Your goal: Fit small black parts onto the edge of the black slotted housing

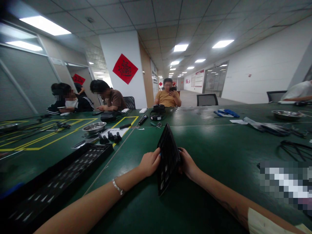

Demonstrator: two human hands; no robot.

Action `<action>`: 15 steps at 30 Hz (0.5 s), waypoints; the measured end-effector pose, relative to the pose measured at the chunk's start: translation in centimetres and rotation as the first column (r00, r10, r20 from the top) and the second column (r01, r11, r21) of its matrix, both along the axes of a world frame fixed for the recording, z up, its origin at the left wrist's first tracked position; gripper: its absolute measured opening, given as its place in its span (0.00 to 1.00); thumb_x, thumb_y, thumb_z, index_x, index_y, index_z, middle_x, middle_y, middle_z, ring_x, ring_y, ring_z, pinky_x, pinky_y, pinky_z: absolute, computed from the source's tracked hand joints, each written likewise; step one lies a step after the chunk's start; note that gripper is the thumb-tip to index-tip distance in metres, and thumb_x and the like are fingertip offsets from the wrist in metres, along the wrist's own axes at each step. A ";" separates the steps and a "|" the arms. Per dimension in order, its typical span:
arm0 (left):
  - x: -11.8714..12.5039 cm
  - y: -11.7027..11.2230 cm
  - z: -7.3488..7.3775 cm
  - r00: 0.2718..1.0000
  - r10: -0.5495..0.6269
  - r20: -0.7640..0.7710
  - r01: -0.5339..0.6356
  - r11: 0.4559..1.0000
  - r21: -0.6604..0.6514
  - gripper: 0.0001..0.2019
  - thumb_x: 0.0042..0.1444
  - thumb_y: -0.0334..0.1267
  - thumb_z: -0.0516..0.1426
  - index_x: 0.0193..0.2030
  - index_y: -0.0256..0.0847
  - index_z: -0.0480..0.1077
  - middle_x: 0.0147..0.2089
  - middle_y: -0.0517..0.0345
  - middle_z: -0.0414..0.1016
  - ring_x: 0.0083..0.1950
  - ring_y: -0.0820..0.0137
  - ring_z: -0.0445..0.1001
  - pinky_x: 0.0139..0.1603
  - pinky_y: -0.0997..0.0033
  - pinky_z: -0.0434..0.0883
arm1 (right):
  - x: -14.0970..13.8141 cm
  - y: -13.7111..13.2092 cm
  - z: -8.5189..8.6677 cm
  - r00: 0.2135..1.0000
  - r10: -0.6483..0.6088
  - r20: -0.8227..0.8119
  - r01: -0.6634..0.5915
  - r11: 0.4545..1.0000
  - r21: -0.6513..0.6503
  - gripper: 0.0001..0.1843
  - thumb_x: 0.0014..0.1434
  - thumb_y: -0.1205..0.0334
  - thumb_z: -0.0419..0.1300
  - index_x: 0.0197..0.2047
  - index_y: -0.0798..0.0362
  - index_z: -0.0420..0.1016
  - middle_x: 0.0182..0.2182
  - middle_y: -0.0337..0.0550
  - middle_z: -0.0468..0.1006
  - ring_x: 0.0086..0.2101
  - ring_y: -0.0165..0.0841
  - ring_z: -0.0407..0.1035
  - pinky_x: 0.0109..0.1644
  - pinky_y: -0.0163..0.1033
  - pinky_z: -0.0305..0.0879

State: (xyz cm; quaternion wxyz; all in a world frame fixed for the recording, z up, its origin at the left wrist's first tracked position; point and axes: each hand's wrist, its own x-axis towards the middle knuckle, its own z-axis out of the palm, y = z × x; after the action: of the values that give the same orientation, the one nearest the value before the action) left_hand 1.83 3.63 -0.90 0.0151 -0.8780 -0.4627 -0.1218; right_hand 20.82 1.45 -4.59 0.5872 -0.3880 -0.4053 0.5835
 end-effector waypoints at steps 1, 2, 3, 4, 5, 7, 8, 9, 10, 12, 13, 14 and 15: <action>0.0 0.0 0.0 1.000 -0.002 0.007 0.002 1.000 -0.001 0.17 0.64 0.43 0.36 0.46 0.39 0.60 0.33 0.53 0.74 0.35 0.64 0.74 0.33 0.70 0.62 | 0.0 0.0 0.0 1.000 -0.002 -0.005 0.001 1.000 -0.015 0.13 0.50 0.55 0.56 0.40 0.48 0.69 0.19 0.37 0.73 0.20 0.34 0.68 0.20 0.38 0.64; 0.0 0.0 0.0 1.000 -0.005 0.015 0.005 1.000 -0.004 0.18 0.64 0.43 0.35 0.46 0.39 0.60 0.32 0.53 0.74 0.35 0.65 0.74 0.33 0.70 0.62 | 0.0 0.0 -0.1 1.000 -0.005 -0.012 0.004 0.999 -0.034 0.13 0.50 0.55 0.56 0.40 0.48 0.69 0.20 0.37 0.74 0.20 0.35 0.69 0.20 0.38 0.65; 0.0 0.1 0.0 1.000 -0.006 0.022 0.006 1.000 -0.005 0.19 0.64 0.44 0.33 0.45 0.39 0.61 0.32 0.53 0.74 0.34 0.65 0.73 0.32 0.71 0.62 | 0.0 0.0 -0.1 1.000 -0.008 -0.016 0.007 0.999 -0.050 0.14 0.49 0.55 0.57 0.40 0.48 0.70 0.21 0.37 0.74 0.21 0.35 0.69 0.21 0.39 0.65; 0.0 0.1 0.0 1.000 -0.005 0.026 0.005 1.000 -0.005 0.21 0.64 0.44 0.32 0.43 0.40 0.62 0.32 0.54 0.74 0.34 0.65 0.73 0.32 0.71 0.61 | 0.0 0.0 -0.1 1.000 -0.009 -0.014 0.008 0.999 -0.052 0.14 0.49 0.55 0.57 0.40 0.48 0.70 0.21 0.38 0.74 0.21 0.35 0.69 0.21 0.39 0.66; 0.1 0.1 0.0 1.000 -0.003 0.027 0.003 1.000 -0.002 0.23 0.64 0.45 0.31 0.41 0.40 0.63 0.31 0.54 0.74 0.33 0.66 0.73 0.32 0.71 0.61 | 0.0 0.0 -0.1 1.000 -0.011 -0.008 0.010 0.999 -0.048 0.14 0.49 0.55 0.57 0.40 0.48 0.70 0.21 0.38 0.75 0.22 0.36 0.70 0.22 0.39 0.66; 0.1 0.0 0.1 1.000 0.003 0.022 -0.003 1.000 0.008 0.25 0.64 0.45 0.30 0.37 0.41 0.65 0.30 0.54 0.74 0.33 0.66 0.73 0.31 0.71 0.60 | 0.1 0.0 0.0 1.000 -0.010 0.014 0.010 0.999 -0.030 0.14 0.49 0.54 0.56 0.40 0.48 0.70 0.22 0.39 0.75 0.23 0.36 0.71 0.23 0.39 0.67; 0.1 0.0 0.1 1.000 0.007 0.019 -0.007 1.000 0.012 0.26 0.64 0.45 0.30 0.35 0.41 0.65 0.29 0.54 0.73 0.32 0.66 0.73 0.31 0.71 0.60 | 0.1 0.0 -0.1 1.000 -0.011 0.026 0.012 1.000 -0.022 0.14 0.49 0.54 0.56 0.40 0.48 0.70 0.23 0.39 0.75 0.24 0.36 0.71 0.23 0.40 0.67; 0.2 0.0 0.1 1.000 0.008 0.018 -0.008 1.000 0.013 0.26 0.64 0.45 0.30 0.33 0.40 0.66 0.29 0.53 0.73 0.32 0.66 0.73 0.30 0.71 0.59 | 0.1 0.0 -0.1 0.999 -0.015 0.036 0.016 1.000 -0.017 0.15 0.50 0.53 0.56 0.40 0.48 0.70 0.23 0.39 0.76 0.24 0.37 0.71 0.23 0.40 0.67; 0.2 0.0 0.1 1.000 0.008 0.019 -0.008 1.000 0.012 0.26 0.64 0.45 0.31 0.32 0.40 0.66 0.29 0.53 0.73 0.32 0.66 0.73 0.30 0.71 0.59 | 0.1 0.1 -0.2 0.999 -0.022 0.043 0.023 1.000 -0.017 0.15 0.50 0.53 0.56 0.41 0.48 0.70 0.23 0.39 0.76 0.25 0.37 0.71 0.24 0.40 0.67; 0.2 -0.1 0.2 1.000 0.005 0.020 -0.005 1.000 0.009 0.26 0.64 0.44 0.32 0.31 0.40 0.66 0.28 0.53 0.73 0.31 0.66 0.73 0.30 0.71 0.58 | 0.2 0.3 -0.4 0.998 -0.035 0.048 0.036 0.999 -0.023 0.15 0.49 0.53 0.56 0.41 0.48 0.70 0.23 0.39 0.76 0.25 0.37 0.71 0.24 0.40 0.67; 0.2 -0.2 0.2 1.000 0.001 0.021 -0.001 1.000 0.008 0.25 0.64 0.44 0.32 0.32 0.40 0.66 0.29 0.53 0.73 0.32 0.66 0.73 0.30 0.71 0.58 | 0.2 0.4 -0.5 0.998 -0.038 0.047 0.039 0.999 -0.024 0.15 0.49 0.53 0.56 0.41 0.47 0.70 0.22 0.38 0.75 0.25 0.37 0.71 0.24 0.40 0.67; 0.1 -0.2 0.3 1.000 -0.002 0.020 0.002 1.000 0.007 0.24 0.64 0.44 0.33 0.32 0.40 0.67 0.29 0.53 0.73 0.32 0.66 0.73 0.29 0.72 0.58 | 0.3 0.4 -0.6 0.998 -0.038 0.045 0.039 0.999 -0.022 0.15 0.49 0.53 0.56 0.41 0.47 0.70 0.22 0.38 0.75 0.25 0.37 0.71 0.24 0.40 0.67; 0.1 -0.3 0.4 1.000 -0.003 0.018 0.003 1.000 0.004 0.23 0.64 0.44 0.34 0.33 0.40 0.67 0.29 0.53 0.73 0.32 0.66 0.73 0.29 0.72 0.58 | 0.3 0.5 -0.7 0.998 -0.033 0.043 0.034 0.999 -0.012 0.15 0.50 0.53 0.56 0.41 0.47 0.70 0.22 0.38 0.75 0.25 0.37 0.71 0.24 0.40 0.67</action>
State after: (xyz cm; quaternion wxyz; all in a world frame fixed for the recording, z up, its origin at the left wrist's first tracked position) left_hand 1.96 3.35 -0.52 0.0124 -0.8776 -0.4611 -0.1305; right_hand 21.11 1.95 -5.30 0.5855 -0.4111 -0.4075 0.5676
